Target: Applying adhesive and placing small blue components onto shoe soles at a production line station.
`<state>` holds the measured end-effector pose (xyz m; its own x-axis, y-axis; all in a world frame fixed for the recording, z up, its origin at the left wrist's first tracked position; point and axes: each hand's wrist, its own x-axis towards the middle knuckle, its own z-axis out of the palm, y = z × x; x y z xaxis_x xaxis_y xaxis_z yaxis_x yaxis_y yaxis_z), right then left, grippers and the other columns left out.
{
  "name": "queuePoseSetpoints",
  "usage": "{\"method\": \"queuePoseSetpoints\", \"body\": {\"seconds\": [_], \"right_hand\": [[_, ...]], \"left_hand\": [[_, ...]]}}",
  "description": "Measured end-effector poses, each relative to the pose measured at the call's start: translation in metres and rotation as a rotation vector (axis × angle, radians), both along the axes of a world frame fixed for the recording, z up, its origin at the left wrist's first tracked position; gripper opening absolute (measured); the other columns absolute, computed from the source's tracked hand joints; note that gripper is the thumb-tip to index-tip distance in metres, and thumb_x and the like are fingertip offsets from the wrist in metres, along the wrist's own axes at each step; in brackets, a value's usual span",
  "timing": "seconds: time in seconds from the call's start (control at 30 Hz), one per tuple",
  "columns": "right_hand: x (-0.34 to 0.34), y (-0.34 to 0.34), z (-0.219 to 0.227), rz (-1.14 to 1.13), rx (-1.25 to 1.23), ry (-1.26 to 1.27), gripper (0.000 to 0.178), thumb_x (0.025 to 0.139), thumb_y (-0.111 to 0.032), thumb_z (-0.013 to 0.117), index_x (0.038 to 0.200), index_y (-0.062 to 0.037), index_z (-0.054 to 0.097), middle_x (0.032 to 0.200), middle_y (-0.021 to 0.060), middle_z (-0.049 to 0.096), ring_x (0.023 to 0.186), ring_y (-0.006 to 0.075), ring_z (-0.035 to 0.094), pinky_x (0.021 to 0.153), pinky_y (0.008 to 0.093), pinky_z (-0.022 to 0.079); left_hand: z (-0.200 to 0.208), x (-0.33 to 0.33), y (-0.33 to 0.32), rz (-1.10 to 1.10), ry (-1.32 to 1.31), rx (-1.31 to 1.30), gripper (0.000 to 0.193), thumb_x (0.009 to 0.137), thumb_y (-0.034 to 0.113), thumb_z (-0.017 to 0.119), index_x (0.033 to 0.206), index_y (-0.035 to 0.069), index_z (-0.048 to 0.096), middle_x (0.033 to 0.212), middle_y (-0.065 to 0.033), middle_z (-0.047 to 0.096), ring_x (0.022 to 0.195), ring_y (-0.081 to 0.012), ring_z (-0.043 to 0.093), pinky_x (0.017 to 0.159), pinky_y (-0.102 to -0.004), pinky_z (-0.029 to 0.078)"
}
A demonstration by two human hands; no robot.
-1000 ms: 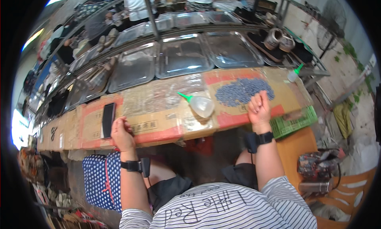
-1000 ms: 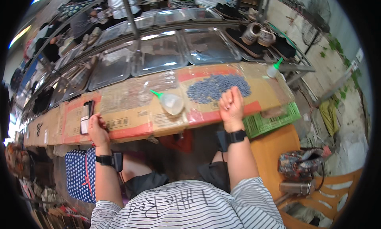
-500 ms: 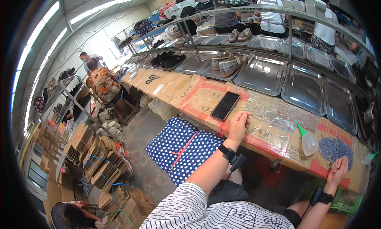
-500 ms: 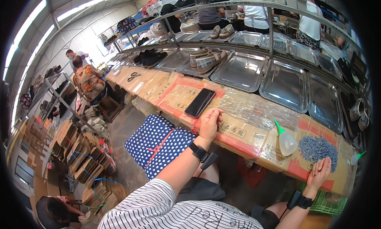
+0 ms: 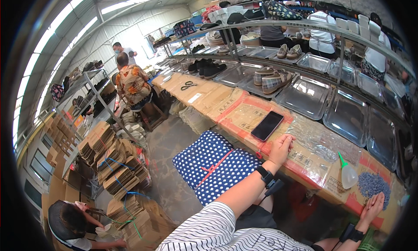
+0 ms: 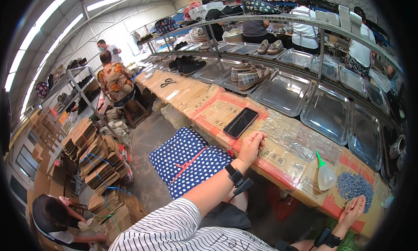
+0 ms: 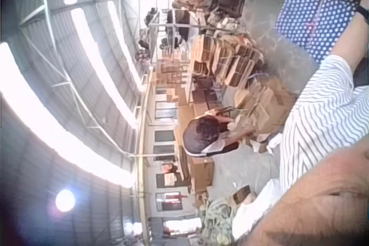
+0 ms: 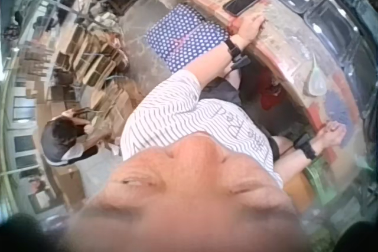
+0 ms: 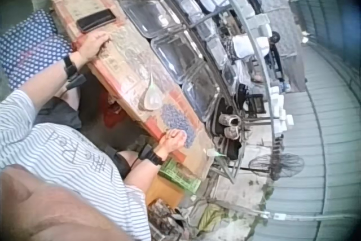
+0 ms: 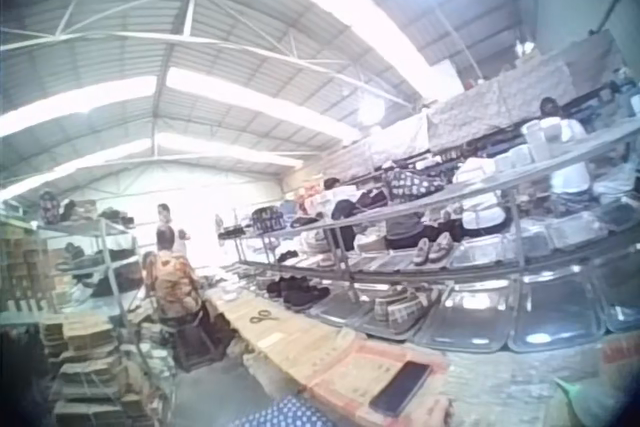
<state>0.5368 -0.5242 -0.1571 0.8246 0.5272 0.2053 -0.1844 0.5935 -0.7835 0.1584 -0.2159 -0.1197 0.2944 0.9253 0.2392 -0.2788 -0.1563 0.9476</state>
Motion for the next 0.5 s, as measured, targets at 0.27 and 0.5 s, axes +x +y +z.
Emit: {"method": "queuePoseSetpoints", "body": {"seconds": [0.27,0.5], "right_hand": [[0.0029,0.0028,-0.0025,0.013,0.007,-0.022,0.014,0.106,-0.02,0.051,0.095,-0.0101,0.051,0.063,-0.0038,0.04,0.045,0.002,0.031,0.038,0.0182,0.024],[0.002,-0.0019,-0.0058,-0.021,-0.064,-0.092,0.01,0.105,-0.019,0.052,0.104,-0.0093,0.054,0.065,-0.0048,0.04,0.047,0.0014,0.033,0.038,0.0182,0.024]], "left_hand": [[0.0008,0.0015,0.0027,0.001,-0.01,0.012,0.025,0.104,0.02,0.05,0.1,0.003,0.067,0.072,0.003,0.056,0.062,-0.0039,0.049,0.057,-0.0191,0.042],[0.0017,0.0016,-0.0007,-0.018,0.012,0.011,0.024,0.105,0.02,0.048,0.101,0.004,0.066,0.074,0.003,0.056,0.062,-0.0038,0.049,0.057,-0.0185,0.04]]}}
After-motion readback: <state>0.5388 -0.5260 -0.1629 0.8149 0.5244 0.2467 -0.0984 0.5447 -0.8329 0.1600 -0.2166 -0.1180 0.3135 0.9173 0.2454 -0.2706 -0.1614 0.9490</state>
